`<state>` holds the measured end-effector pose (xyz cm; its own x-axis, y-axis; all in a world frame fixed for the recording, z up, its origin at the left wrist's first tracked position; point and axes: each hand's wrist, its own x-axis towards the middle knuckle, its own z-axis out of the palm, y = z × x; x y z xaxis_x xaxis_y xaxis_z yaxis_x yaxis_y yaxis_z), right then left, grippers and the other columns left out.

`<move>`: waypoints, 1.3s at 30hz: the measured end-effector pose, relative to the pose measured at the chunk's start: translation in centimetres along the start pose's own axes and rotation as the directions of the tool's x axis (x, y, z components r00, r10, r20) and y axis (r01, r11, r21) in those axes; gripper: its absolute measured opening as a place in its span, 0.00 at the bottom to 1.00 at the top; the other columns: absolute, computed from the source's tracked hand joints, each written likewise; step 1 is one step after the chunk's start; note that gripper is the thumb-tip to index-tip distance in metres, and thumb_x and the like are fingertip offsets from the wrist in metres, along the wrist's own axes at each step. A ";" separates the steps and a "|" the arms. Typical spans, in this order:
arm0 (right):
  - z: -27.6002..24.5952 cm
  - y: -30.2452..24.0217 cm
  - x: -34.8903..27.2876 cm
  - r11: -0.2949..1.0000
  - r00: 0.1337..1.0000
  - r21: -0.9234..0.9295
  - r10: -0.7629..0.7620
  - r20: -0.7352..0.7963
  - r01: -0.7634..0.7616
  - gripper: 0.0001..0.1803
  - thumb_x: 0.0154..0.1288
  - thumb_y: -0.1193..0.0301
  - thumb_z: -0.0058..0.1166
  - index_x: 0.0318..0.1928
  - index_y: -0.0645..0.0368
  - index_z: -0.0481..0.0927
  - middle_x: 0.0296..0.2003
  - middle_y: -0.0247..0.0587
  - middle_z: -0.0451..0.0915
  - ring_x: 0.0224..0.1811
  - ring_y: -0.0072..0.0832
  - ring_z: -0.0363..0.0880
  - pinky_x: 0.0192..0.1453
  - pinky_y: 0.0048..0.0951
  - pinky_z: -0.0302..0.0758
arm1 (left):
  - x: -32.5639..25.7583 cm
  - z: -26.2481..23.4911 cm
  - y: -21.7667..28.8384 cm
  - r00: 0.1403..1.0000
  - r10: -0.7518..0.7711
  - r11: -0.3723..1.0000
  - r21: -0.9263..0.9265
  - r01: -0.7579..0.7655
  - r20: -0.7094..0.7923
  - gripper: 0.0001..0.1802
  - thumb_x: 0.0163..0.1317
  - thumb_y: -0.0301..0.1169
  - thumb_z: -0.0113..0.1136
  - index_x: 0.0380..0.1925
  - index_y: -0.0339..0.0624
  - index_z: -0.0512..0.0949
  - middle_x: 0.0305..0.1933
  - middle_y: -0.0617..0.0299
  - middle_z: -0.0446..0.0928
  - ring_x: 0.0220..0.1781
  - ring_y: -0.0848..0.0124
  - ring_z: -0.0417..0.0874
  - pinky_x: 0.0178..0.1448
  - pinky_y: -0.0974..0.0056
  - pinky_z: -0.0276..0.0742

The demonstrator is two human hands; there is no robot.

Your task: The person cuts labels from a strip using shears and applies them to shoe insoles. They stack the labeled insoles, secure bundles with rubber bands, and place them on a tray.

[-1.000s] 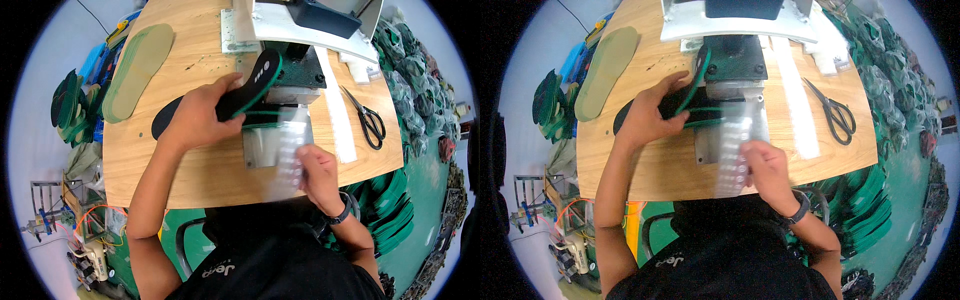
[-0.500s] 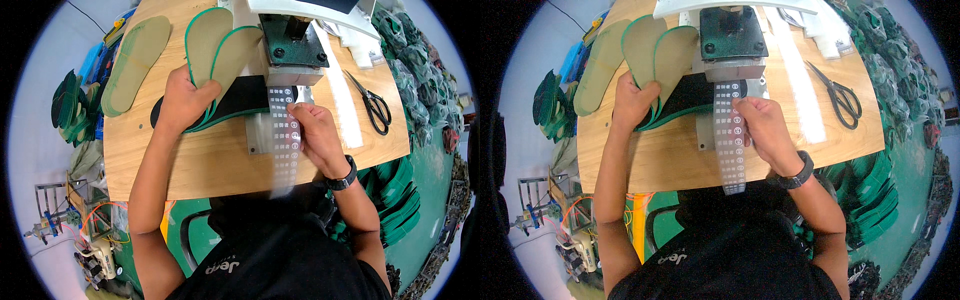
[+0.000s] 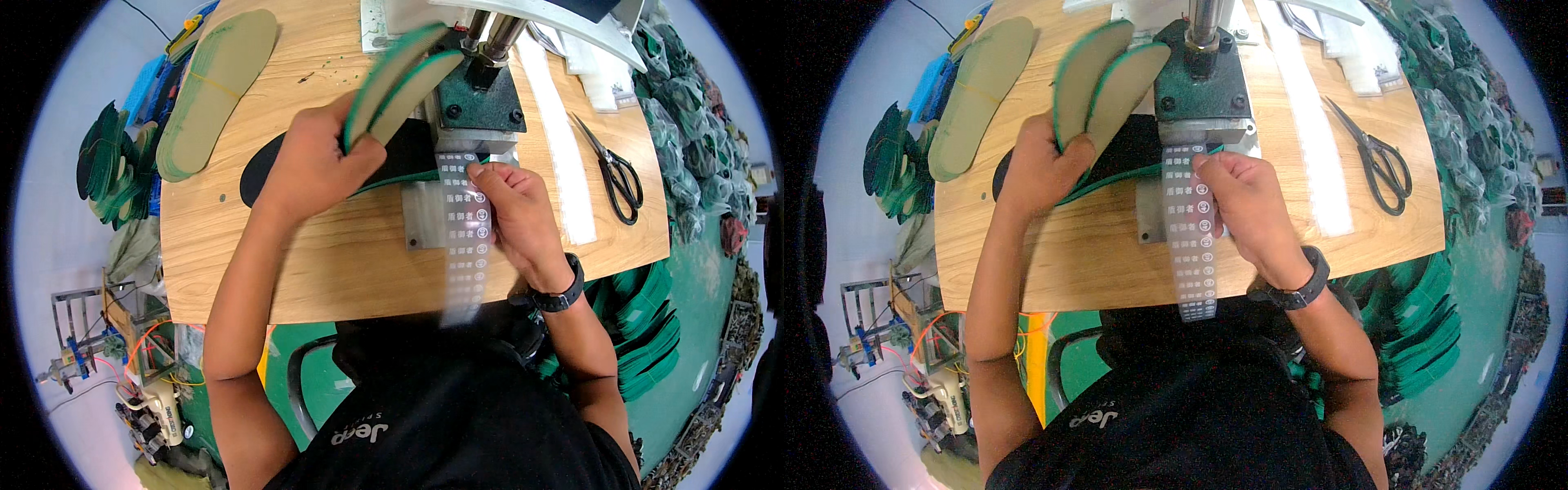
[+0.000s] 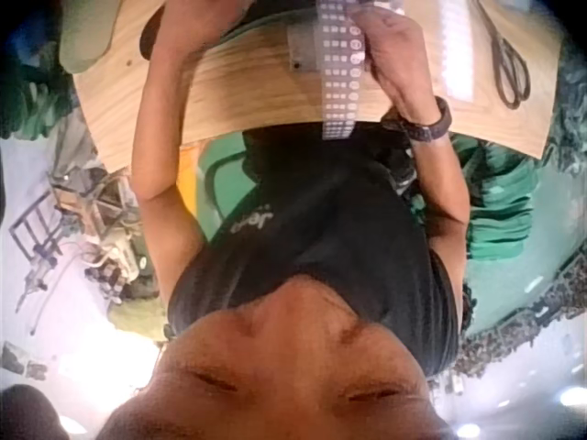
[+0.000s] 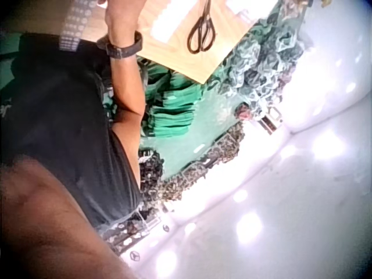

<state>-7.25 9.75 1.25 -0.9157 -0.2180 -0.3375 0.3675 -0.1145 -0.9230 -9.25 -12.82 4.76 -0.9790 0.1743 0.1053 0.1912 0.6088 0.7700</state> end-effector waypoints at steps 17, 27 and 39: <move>-1.4 1.0 -2.7 0.994 0.985 0.057 -0.084 -0.150 0.093 0.12 0.67 0.66 0.50 0.32 0.63 0.78 0.22 0.34 0.78 0.14 0.14 0.69 0.14 0.15 0.61 | -0.1 0.8 0.2 0.984 0.155 0.954 0.247 -0.171 0.083 0.32 0.45 0.35 0.66 0.53 0.39 0.74 0.42 0.46 0.79 0.45 0.53 0.80 0.53 0.59 0.73; 0.0 -0.4 -0.7 0.990 0.997 0.127 0.072 -0.035 -0.067 0.12 0.66 0.69 0.50 0.26 0.62 0.77 0.19 0.32 0.76 0.14 0.15 0.70 0.15 0.16 0.61 | 0.1 0.0 -1.8 0.965 0.162 0.900 -0.369 -0.231 -0.207 0.17 0.54 0.27 0.49 0.42 0.36 0.79 0.30 0.63 0.77 0.35 0.74 0.73 0.43 0.69 0.71; -0.4 0.1 -0.1 0.997 0.998 -0.025 0.066 -0.022 -0.066 0.14 0.66 0.66 0.51 0.25 0.60 0.77 0.15 0.35 0.76 0.10 0.16 0.67 0.12 0.16 0.59 | -0.4 0.4 -2.1 0.979 0.100 0.952 -0.269 -0.146 -0.179 0.10 0.53 0.29 0.52 0.32 0.34 0.75 0.23 0.65 0.70 0.27 0.76 0.66 0.33 0.67 0.68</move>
<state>-7.17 10.12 1.14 -0.8929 -0.2032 -0.4017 0.4233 -0.0752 -0.9029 -9.24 -13.92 2.84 -0.9518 0.0930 0.2924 0.3063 0.3454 0.8871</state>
